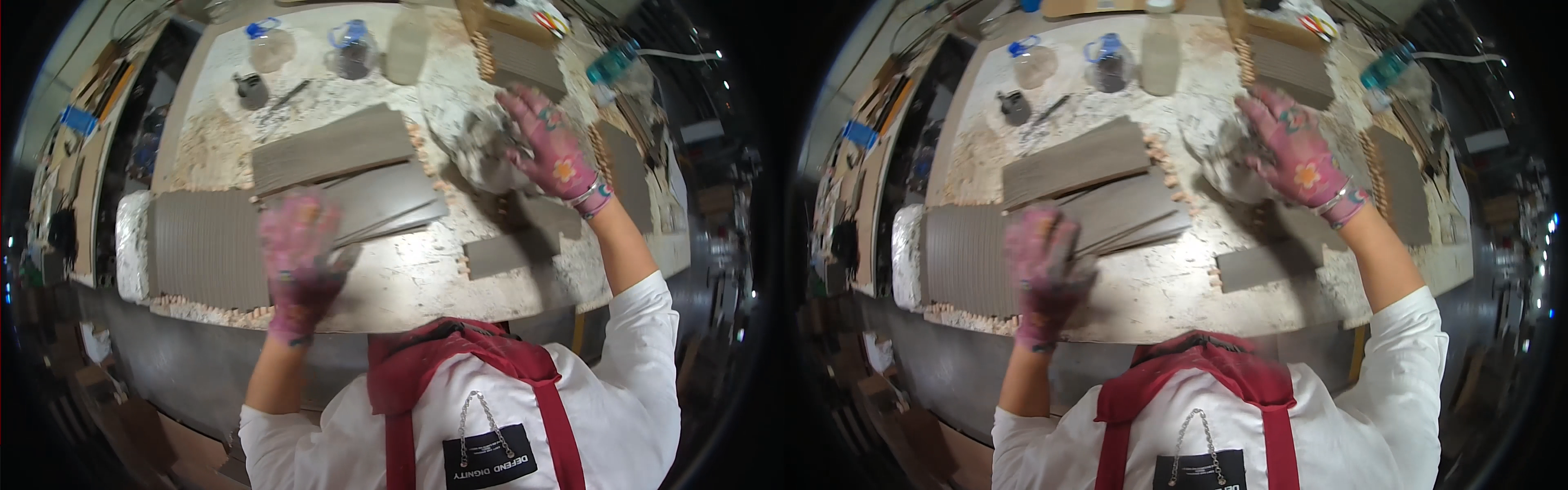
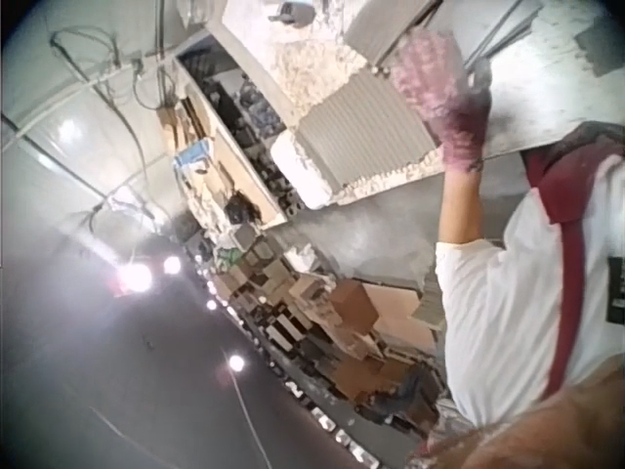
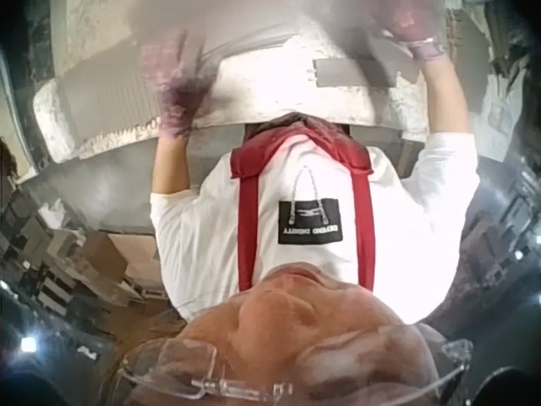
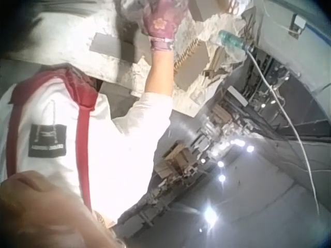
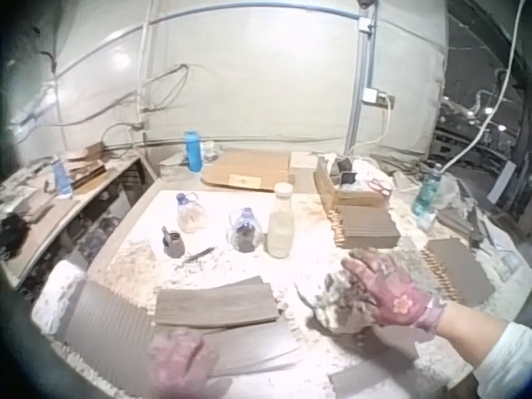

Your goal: The person is using a small sanding block to polish wooden slats on a workbench. The person picks up a slat, rubs the block against its surface and edges multiple times, wipes the slat with a white cloth, and then places the polished slat into a stack with others.

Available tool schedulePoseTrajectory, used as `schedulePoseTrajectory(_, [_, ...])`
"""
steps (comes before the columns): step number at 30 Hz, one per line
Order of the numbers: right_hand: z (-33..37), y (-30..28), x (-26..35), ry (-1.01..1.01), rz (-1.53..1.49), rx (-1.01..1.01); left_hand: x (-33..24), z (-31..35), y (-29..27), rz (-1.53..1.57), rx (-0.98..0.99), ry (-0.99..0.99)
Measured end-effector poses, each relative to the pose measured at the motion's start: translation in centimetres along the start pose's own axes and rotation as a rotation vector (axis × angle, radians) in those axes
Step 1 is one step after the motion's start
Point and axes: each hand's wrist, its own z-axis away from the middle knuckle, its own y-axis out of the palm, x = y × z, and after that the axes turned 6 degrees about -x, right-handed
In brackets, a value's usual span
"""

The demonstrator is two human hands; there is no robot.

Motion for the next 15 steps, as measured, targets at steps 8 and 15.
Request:
schedulePoseTrajectory(8, [15.4, 3.2, 2.5, -0.029, -0.154, 0.516, 7.5, -5.7, -0.7, 0.162, 0.1, -0.101])
schedulePoseTrajectory(15, [14.7, 2.9, 4.0, 0.014, -0.255, 0.475, 8.3, -5.5, 0.3, 0.393, 0.111, -0.217])
